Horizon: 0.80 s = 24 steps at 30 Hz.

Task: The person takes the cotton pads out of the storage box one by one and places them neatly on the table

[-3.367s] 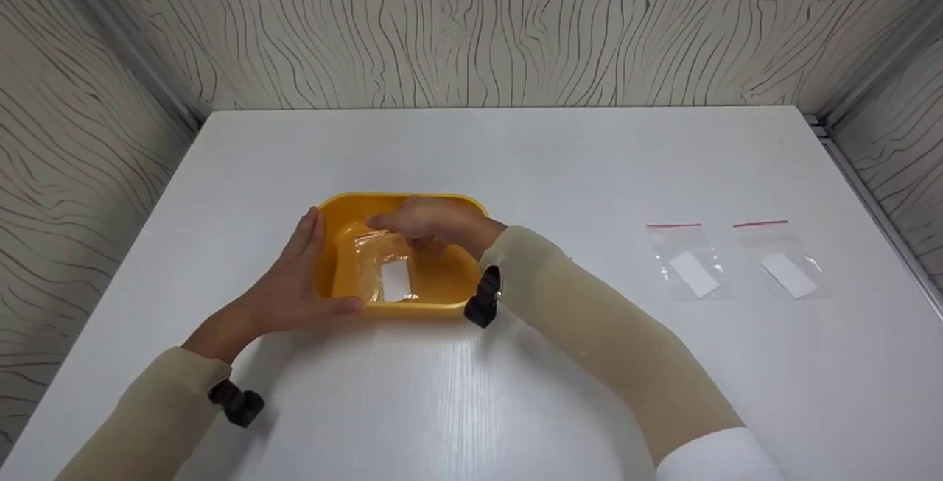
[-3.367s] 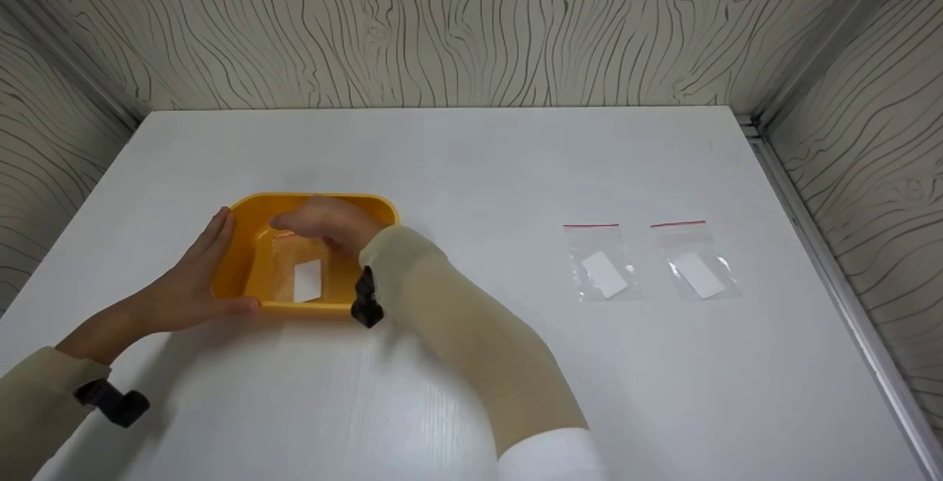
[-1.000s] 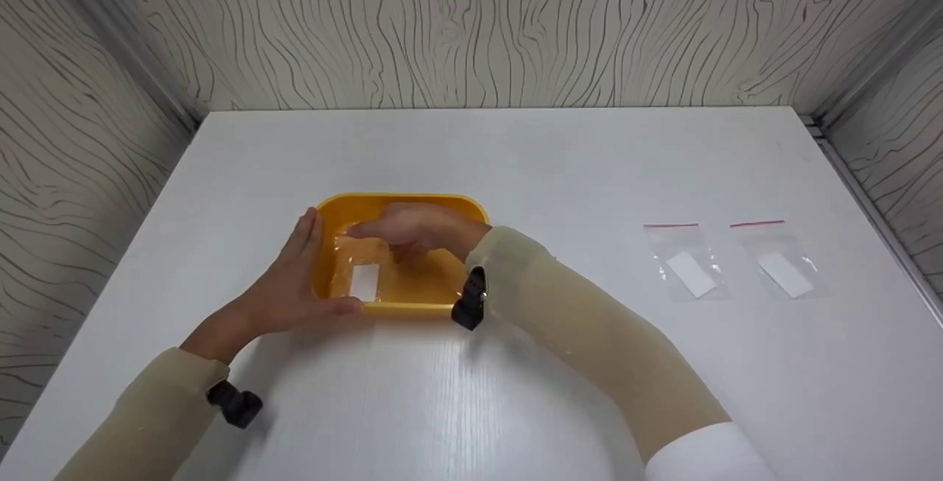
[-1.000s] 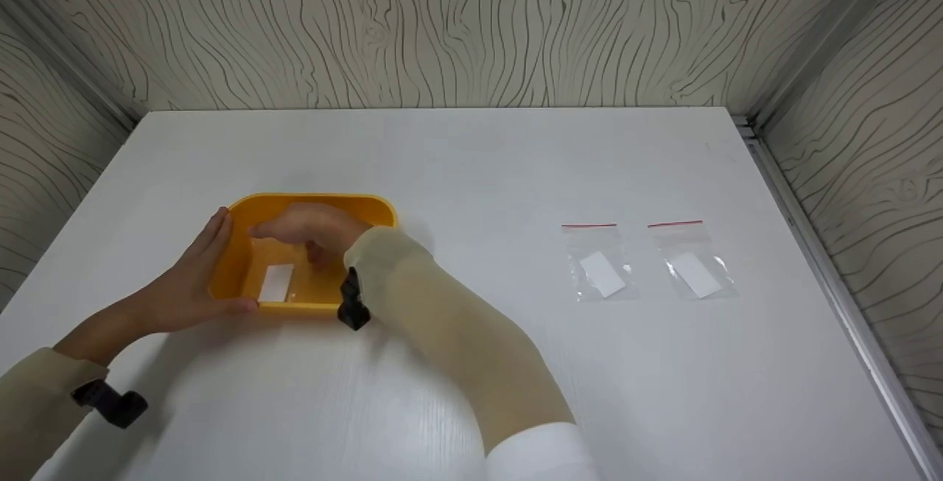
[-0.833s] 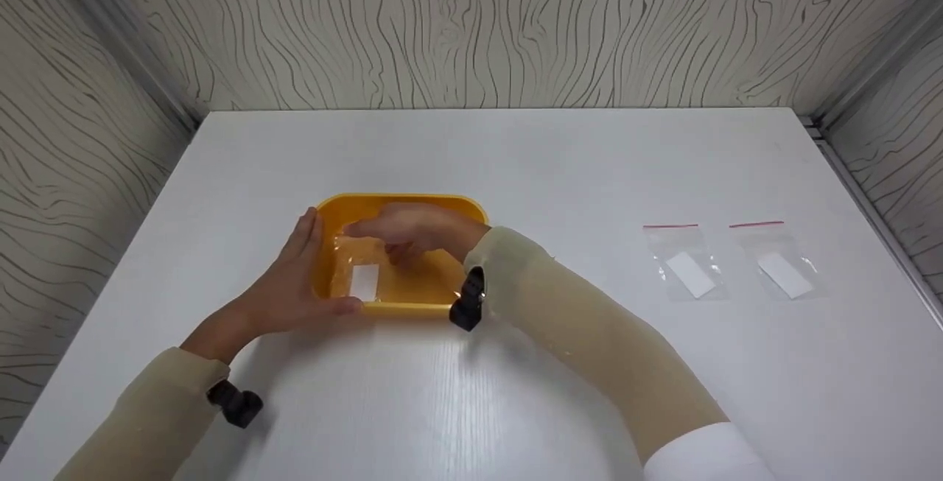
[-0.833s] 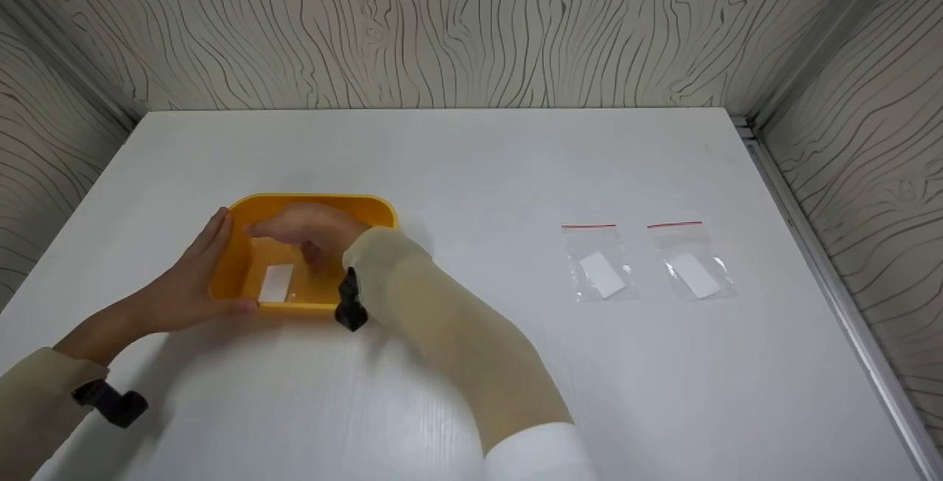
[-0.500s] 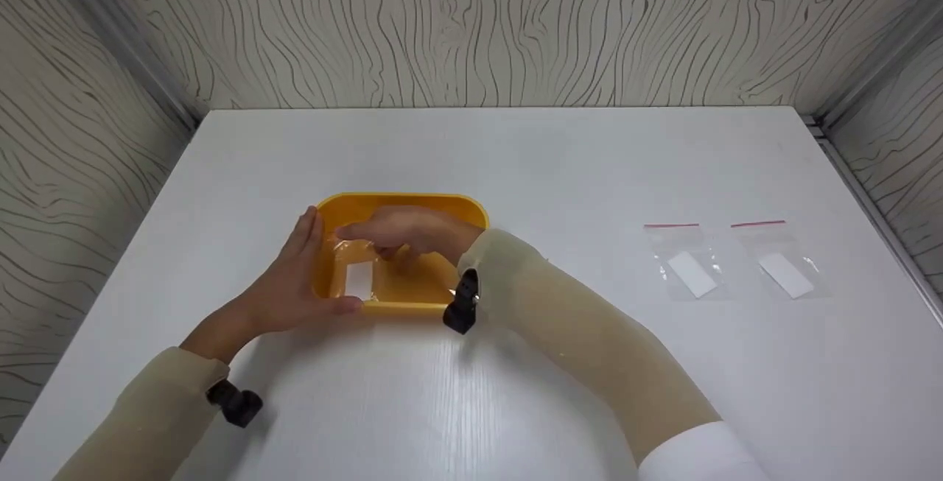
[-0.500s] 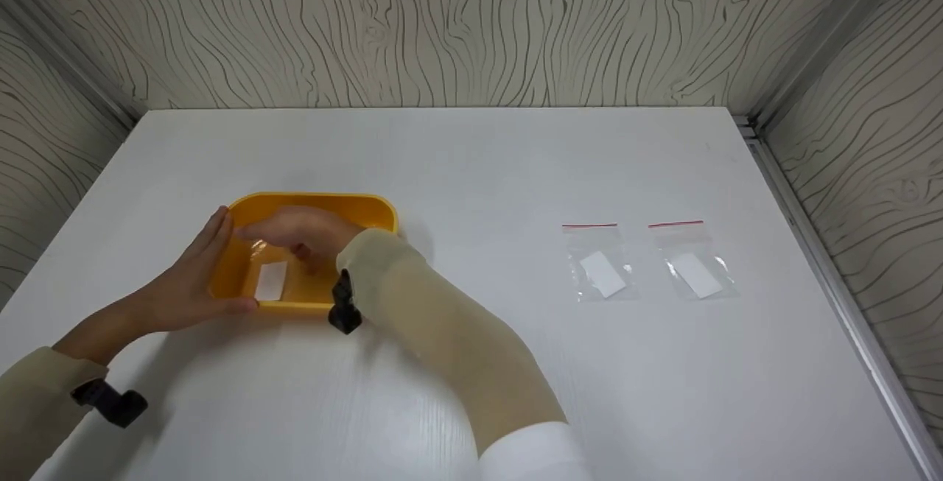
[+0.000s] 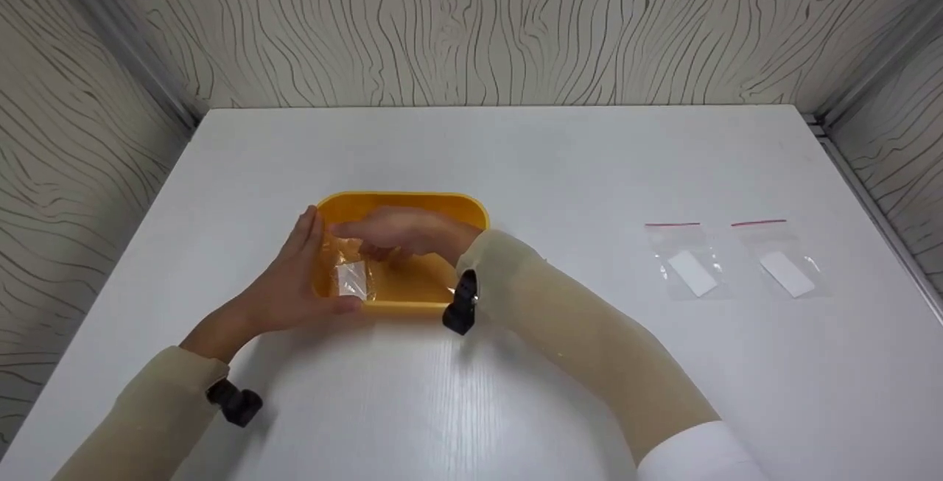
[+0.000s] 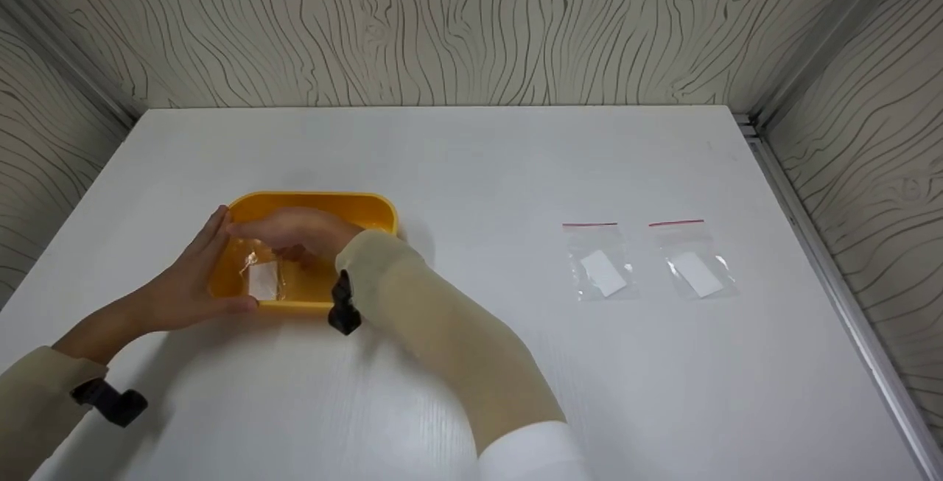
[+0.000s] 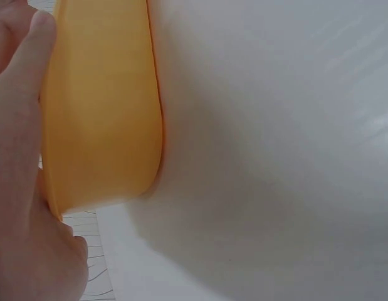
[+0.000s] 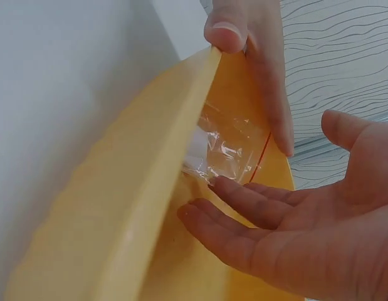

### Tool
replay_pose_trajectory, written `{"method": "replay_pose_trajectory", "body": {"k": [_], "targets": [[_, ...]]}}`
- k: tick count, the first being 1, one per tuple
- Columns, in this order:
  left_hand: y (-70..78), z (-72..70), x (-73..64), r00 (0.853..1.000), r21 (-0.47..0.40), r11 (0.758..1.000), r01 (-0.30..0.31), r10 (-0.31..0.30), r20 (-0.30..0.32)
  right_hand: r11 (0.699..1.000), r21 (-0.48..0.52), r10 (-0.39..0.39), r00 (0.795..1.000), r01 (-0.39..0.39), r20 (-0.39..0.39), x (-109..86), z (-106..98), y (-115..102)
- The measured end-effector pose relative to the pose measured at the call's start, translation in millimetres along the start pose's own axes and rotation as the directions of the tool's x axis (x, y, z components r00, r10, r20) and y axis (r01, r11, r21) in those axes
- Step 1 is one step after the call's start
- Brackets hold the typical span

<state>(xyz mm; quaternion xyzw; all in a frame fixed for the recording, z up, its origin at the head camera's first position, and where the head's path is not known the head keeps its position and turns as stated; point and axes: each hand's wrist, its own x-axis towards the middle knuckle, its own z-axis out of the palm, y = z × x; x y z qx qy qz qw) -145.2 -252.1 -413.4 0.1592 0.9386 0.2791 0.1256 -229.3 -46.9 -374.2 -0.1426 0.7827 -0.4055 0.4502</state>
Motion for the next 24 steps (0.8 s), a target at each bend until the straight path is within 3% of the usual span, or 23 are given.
{"method": "replay_pose_trajectory", "body": {"k": [9,16,24], "targets": [[0.2,0.1,0.8,1.0,0.01,1.0,-0.003,0.003,-0.003,0.996,0.081,-0.025,0.999,0.026,-0.02,-0.4,-0.9,-0.1],[-0.4,0.0,1.3,1.0,0.018,1.0,-0.005,0.005,0.009,0.985,0.142,-0.089,0.993,0.099,-0.075,-2.0,1.6,0.5],[0.0,1.1,2.6,1.0,0.006,1.0,0.006,-0.006,0.01,0.993,0.098,-0.05,0.985,0.067,-0.164,-3.8,4.3,1.7]]}}
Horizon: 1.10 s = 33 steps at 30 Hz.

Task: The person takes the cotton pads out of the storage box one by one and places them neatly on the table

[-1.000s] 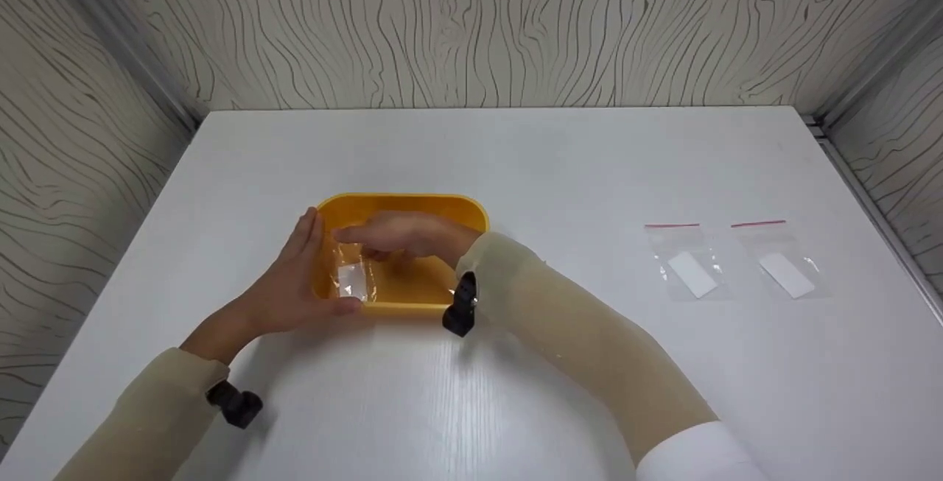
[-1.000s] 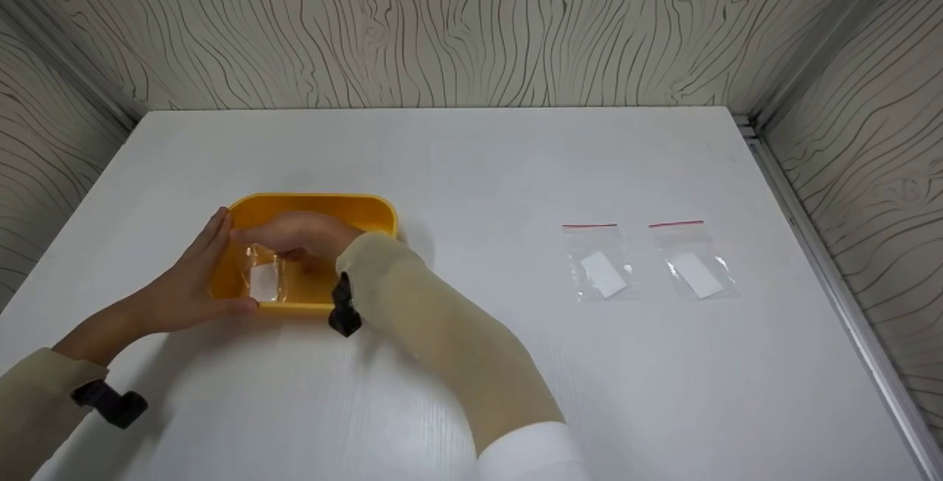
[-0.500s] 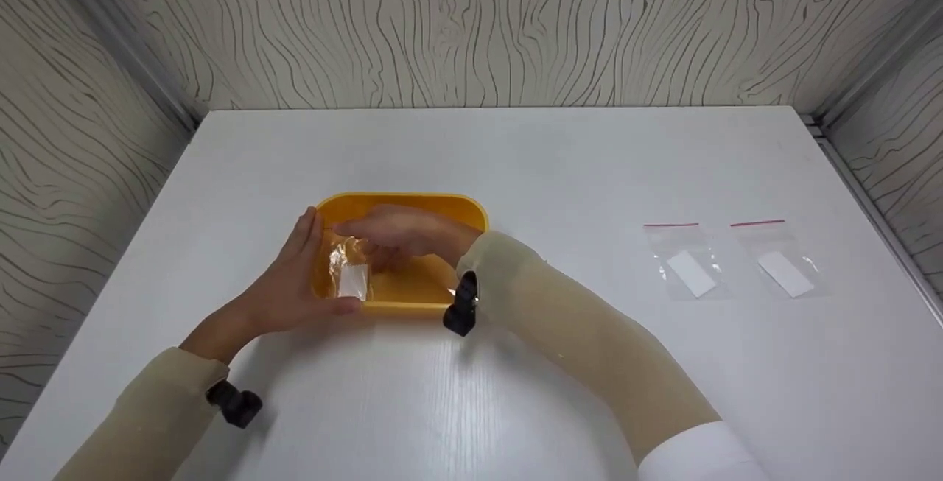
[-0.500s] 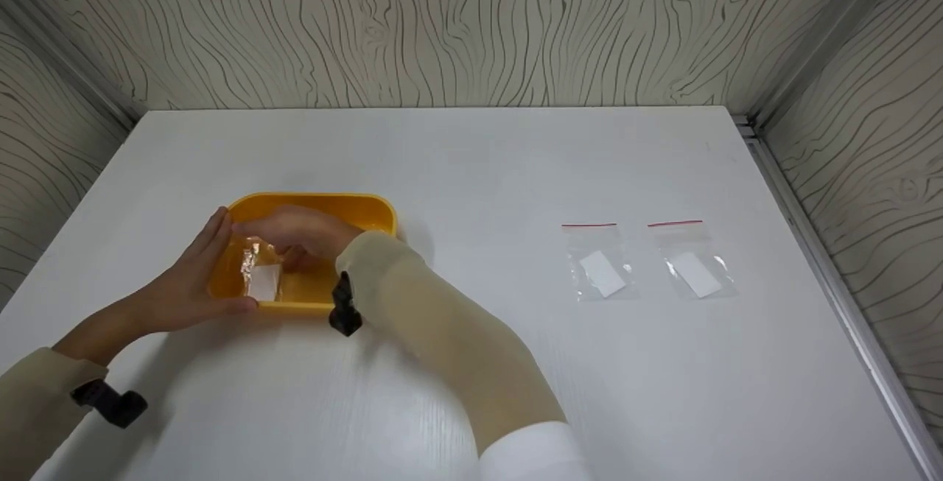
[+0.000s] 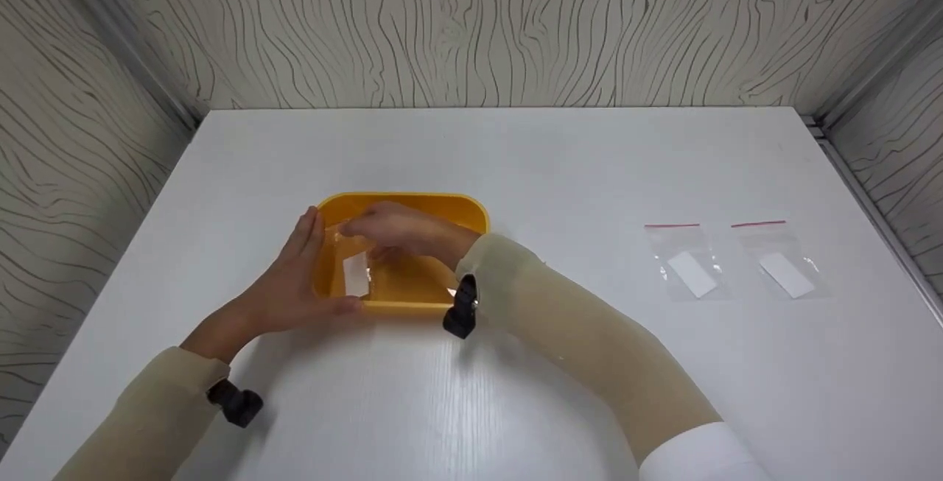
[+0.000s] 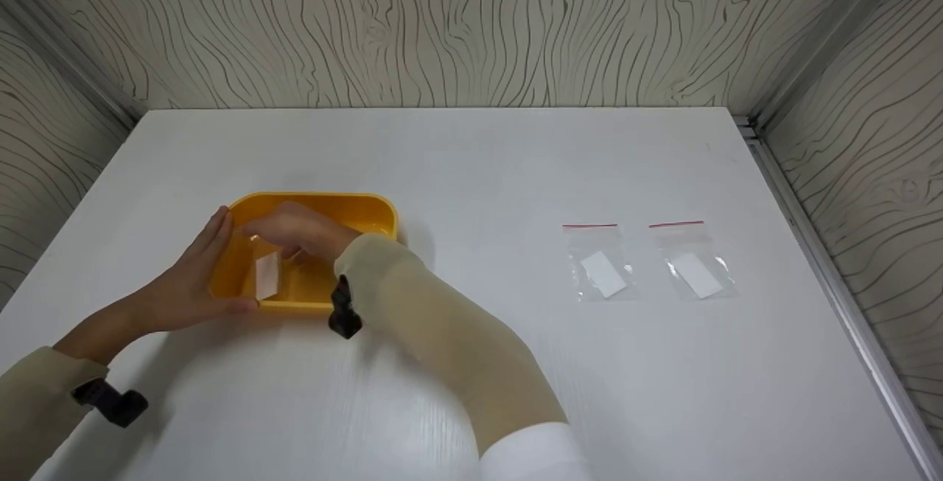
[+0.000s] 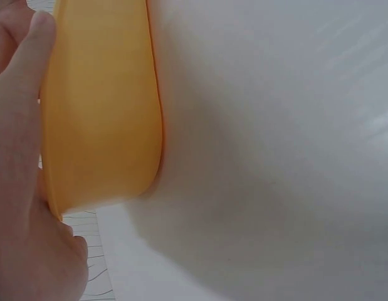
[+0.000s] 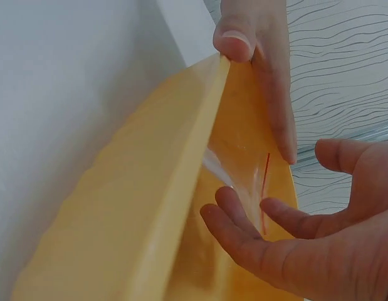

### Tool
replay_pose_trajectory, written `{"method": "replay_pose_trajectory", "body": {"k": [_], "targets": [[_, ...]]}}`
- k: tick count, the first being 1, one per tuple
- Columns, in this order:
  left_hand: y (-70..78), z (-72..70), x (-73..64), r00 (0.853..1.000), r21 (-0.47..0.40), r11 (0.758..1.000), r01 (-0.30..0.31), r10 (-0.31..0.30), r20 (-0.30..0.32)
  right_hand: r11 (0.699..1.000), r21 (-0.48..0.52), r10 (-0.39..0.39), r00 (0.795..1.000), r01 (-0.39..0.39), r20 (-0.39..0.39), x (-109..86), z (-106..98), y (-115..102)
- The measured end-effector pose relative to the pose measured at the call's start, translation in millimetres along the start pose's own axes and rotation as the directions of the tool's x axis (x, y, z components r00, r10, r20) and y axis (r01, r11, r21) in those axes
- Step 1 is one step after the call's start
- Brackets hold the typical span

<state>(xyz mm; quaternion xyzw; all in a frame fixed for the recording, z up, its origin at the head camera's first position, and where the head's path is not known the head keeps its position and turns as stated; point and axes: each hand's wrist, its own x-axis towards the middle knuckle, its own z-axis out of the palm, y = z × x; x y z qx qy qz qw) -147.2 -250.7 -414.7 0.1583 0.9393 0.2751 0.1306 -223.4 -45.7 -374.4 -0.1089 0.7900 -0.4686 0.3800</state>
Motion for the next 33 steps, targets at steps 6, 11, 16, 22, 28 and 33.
{"method": "replay_pose_trajectory", "body": {"k": [6,11,16,22,28,33], "targets": [[0.7,-1.0,0.6,1.0,0.005,1.0,-0.005,0.005,-0.004,1.0,0.005,-0.011,1.0,0.011,-0.002,1.0,-0.6,-0.4],[0.3,-0.8,0.7,1.0,0.007,1.0,-0.01,0.01,-0.005,1.0,0.018,-0.015,0.999,0.015,0.031,-0.1,-1.9,-1.5],[0.1,-0.8,0.5,1.0,0.004,1.0,-0.004,0.004,-0.004,0.999,0.037,-0.013,1.0,0.013,0.008,-0.9,-1.4,-2.0],[0.8,-1.1,0.1,1.0,0.002,1.0,-0.003,0.003,-0.003,0.992,0.124,-0.023,1.0,0.025,-0.02,0.0,1.4,-1.5],[1.4,-1.3,0.1,1.0,-0.006,1.0,-0.011,0.011,-0.009,0.993,0.113,-0.035,0.999,0.039,-0.035,2.6,4.4,-1.7],[1.5,-1.2,0.4,1.0,-0.005,1.0,-0.016,0.016,-0.016,0.995,0.092,-0.04,0.997,0.045,-0.06,2.9,6.4,-1.4]]}}
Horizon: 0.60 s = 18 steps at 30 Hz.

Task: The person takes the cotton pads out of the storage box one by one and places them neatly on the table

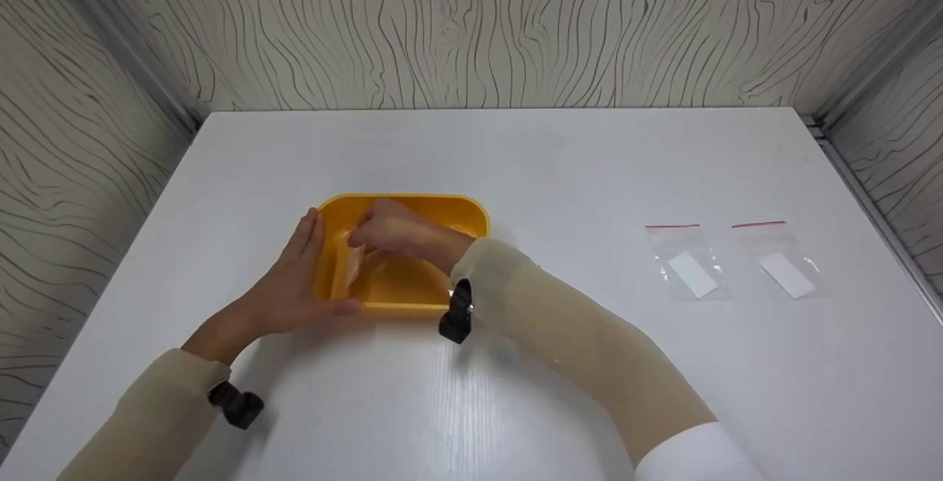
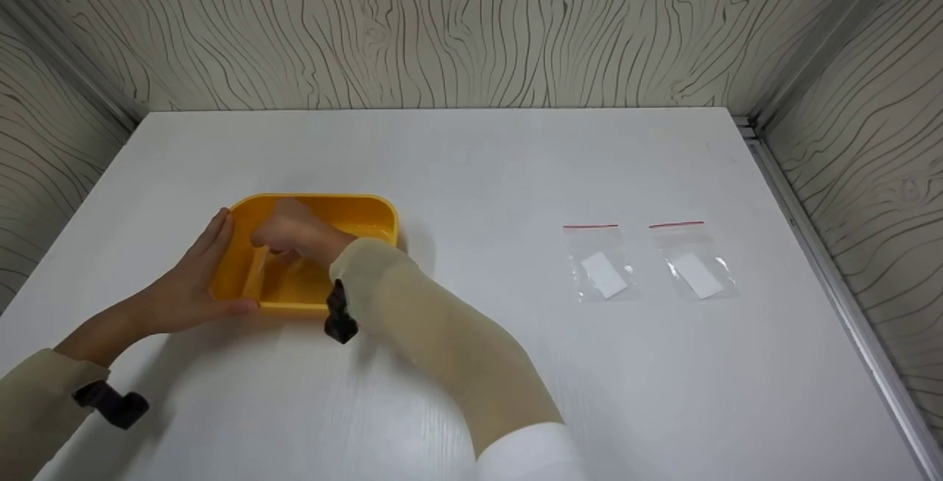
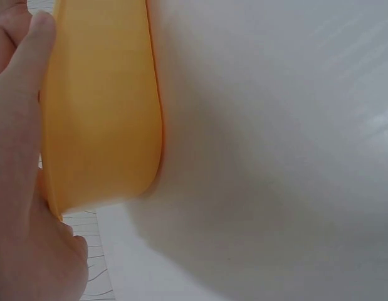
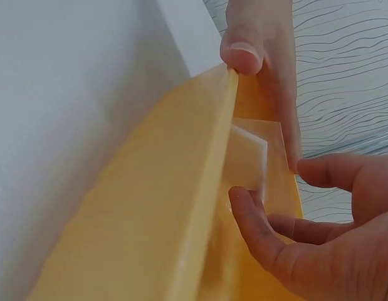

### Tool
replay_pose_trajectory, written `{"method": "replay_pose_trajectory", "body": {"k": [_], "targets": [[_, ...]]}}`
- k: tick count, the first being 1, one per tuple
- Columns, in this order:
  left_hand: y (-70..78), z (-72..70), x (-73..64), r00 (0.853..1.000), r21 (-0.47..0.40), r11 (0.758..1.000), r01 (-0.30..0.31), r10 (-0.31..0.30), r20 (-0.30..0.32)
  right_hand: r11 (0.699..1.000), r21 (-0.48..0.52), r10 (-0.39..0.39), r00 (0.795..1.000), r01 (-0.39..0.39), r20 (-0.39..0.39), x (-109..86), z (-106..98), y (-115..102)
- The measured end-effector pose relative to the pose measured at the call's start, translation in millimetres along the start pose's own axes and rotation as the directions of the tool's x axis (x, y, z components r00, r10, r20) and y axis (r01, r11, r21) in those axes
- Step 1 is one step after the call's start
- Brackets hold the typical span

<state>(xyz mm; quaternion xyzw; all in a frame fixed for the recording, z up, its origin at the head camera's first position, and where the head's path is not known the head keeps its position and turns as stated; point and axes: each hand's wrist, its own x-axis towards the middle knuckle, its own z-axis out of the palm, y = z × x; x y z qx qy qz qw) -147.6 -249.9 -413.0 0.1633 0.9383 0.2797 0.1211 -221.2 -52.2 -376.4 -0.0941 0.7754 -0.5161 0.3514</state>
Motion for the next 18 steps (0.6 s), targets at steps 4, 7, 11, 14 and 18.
{"method": "replay_pose_trajectory", "body": {"k": [4,7,11,14,18], "targets": [[-0.6,0.4,0.5,1.0,0.006,1.0,0.002,-0.002,0.001,1.0,-0.021,-0.003,0.999,0.003,-0.038,-0.1,2.4,0.5],[-0.7,0.3,0.4,1.0,0.011,1.0,0.007,-0.007,0.006,0.998,-0.055,0.01,0.996,-0.015,-0.085,0.5,4.7,0.0],[-0.4,0.2,0.2,1.0,0.013,1.0,0.015,-0.015,0.009,0.991,-0.123,0.028,0.988,-0.047,-0.152,2.2,6.6,-1.5],[-0.2,0.2,-0.3,1.0,0.008,1.0,0.018,-0.018,0.013,0.987,-0.155,0.024,0.983,-0.052,-0.181,2.8,6.5,-1.7],[0.0,-0.5,-1.0,1.0,-0.002,1.0,0.02,-0.02,0.021,0.987,-0.155,0.008,0.982,-0.038,-0.188,1.7,6.2,-1.4]]}}
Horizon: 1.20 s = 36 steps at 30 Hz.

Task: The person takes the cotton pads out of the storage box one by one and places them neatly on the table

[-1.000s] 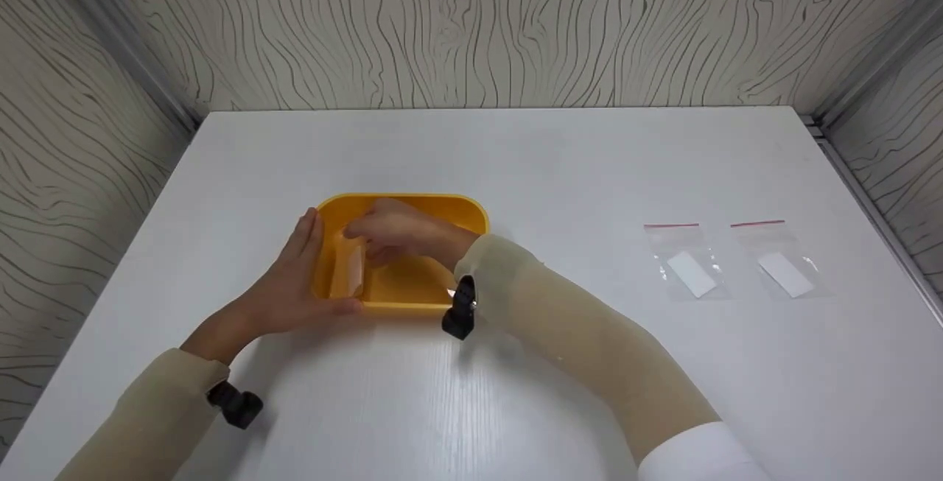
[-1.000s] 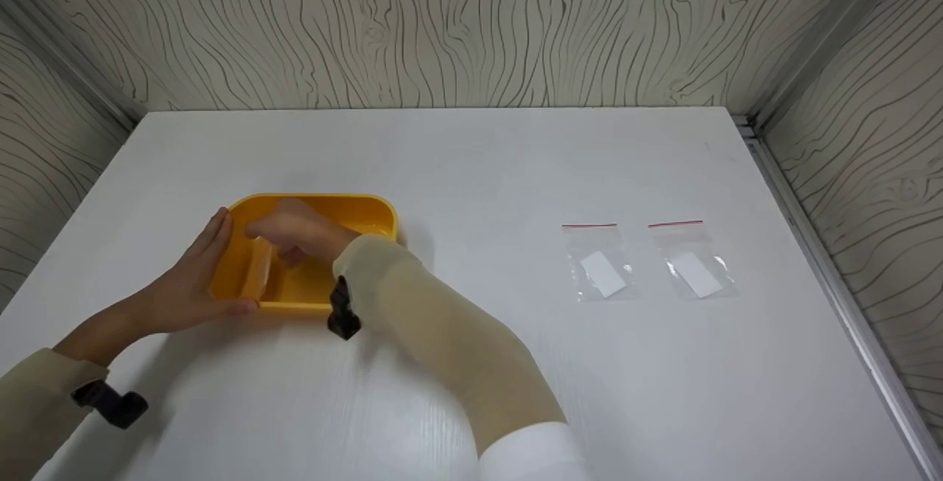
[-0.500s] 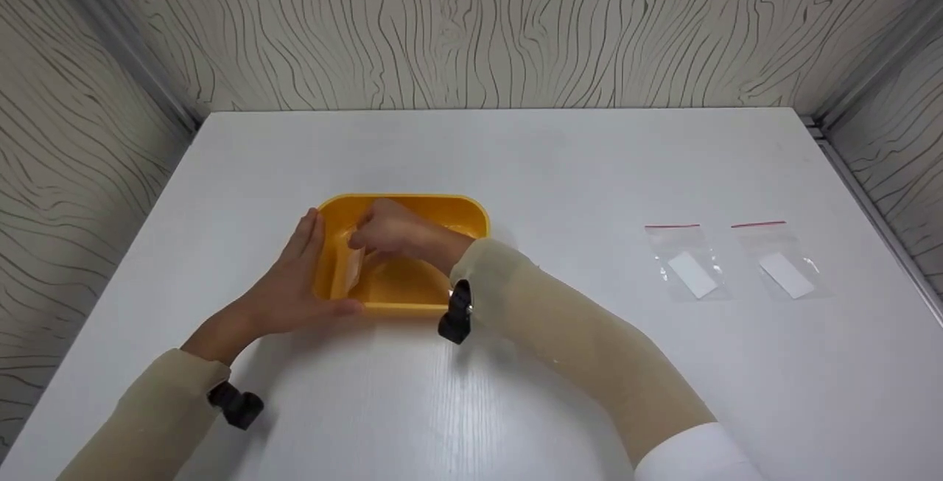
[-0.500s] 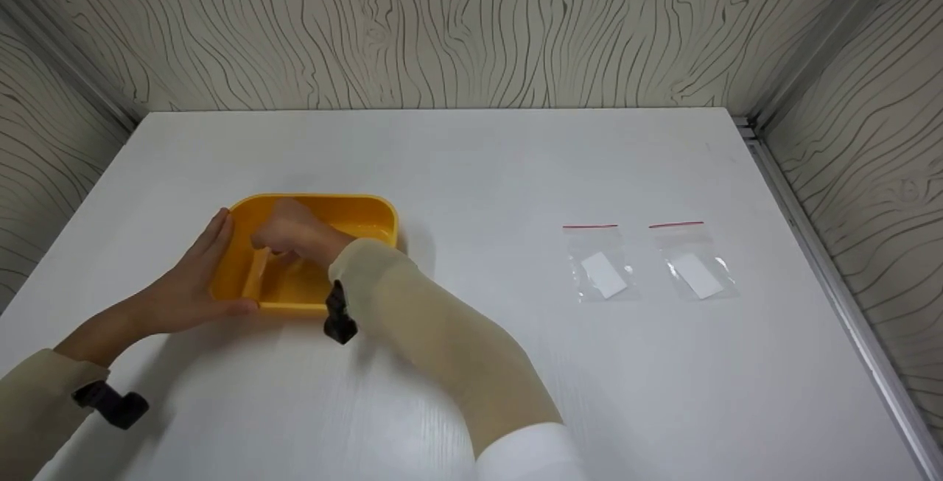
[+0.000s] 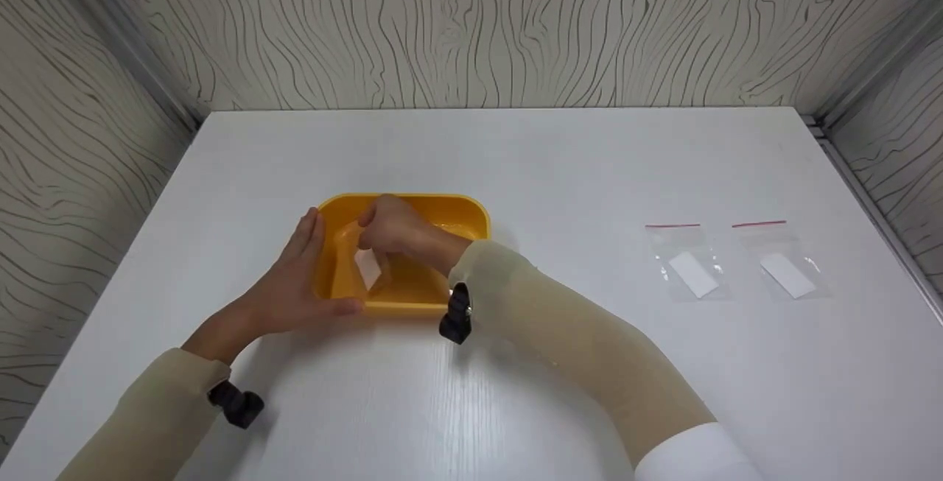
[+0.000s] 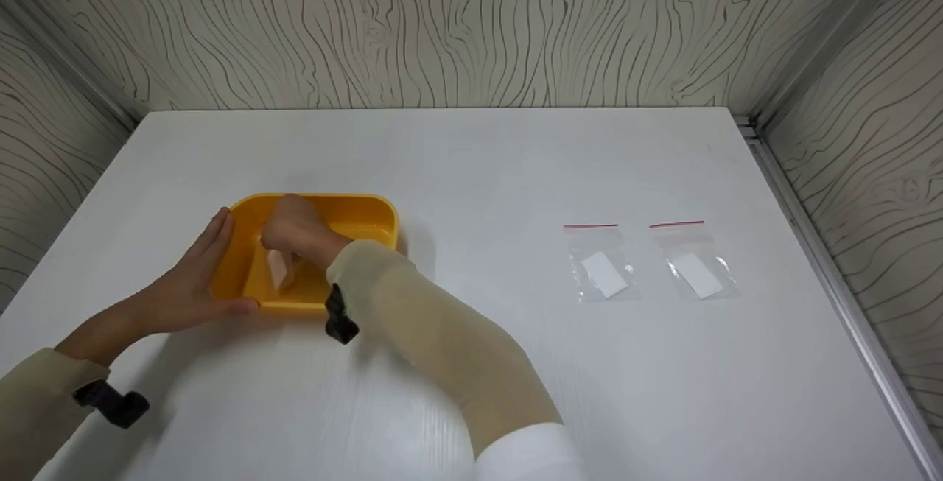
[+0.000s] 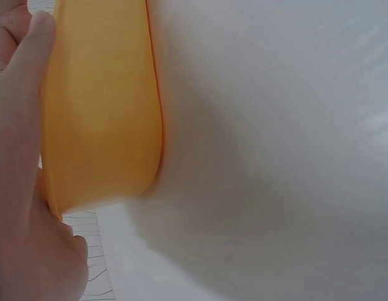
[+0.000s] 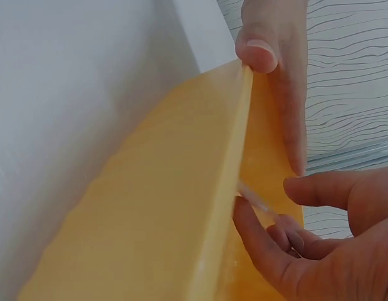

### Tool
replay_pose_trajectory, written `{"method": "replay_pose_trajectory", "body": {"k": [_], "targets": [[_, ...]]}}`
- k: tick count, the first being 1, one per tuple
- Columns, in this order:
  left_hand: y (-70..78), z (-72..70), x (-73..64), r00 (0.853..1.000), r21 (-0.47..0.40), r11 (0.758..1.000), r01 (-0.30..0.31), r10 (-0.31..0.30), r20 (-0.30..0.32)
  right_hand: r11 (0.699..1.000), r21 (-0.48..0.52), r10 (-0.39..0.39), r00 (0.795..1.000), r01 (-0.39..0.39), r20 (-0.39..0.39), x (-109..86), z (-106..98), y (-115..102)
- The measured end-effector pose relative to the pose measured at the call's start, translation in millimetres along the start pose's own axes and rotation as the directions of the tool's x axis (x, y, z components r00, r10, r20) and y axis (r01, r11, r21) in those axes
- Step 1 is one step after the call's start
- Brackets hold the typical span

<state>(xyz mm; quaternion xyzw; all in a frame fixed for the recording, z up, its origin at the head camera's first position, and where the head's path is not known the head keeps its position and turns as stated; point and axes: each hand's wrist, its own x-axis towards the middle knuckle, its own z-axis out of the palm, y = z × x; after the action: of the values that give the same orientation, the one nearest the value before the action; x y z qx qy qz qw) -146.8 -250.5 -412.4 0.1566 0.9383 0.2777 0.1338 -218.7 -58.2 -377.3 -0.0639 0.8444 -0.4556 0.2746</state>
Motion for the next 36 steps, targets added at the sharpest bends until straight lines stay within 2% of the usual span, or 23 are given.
{"method": "replay_pose_trajectory", "body": {"k": [14,17,27,36], "targets": [[-0.2,0.4,0.4,1.0,0.004,1.0,0.007,-0.007,-0.003,0.999,0.04,-0.007,1.0,0.007,0.024,-3.6,-2.0,-2.4],[-0.2,0.4,0.3,1.0,0.008,1.0,0.008,-0.008,-0.004,0.998,0.065,-0.025,0.999,0.022,0.035,-4.2,-3.4,-1.5],[-0.6,0.6,1.2,1.0,0.004,1.0,-0.015,0.016,-0.015,0.994,0.059,-0.091,0.995,0.089,0.028,-2.4,-11.1,0.1],[-0.1,0.3,1.0,0.999,-0.012,0.999,-0.036,0.036,-0.024,0.977,0.175,-0.131,0.99,0.119,0.059,-4.6,-19.3,5.5]]}}
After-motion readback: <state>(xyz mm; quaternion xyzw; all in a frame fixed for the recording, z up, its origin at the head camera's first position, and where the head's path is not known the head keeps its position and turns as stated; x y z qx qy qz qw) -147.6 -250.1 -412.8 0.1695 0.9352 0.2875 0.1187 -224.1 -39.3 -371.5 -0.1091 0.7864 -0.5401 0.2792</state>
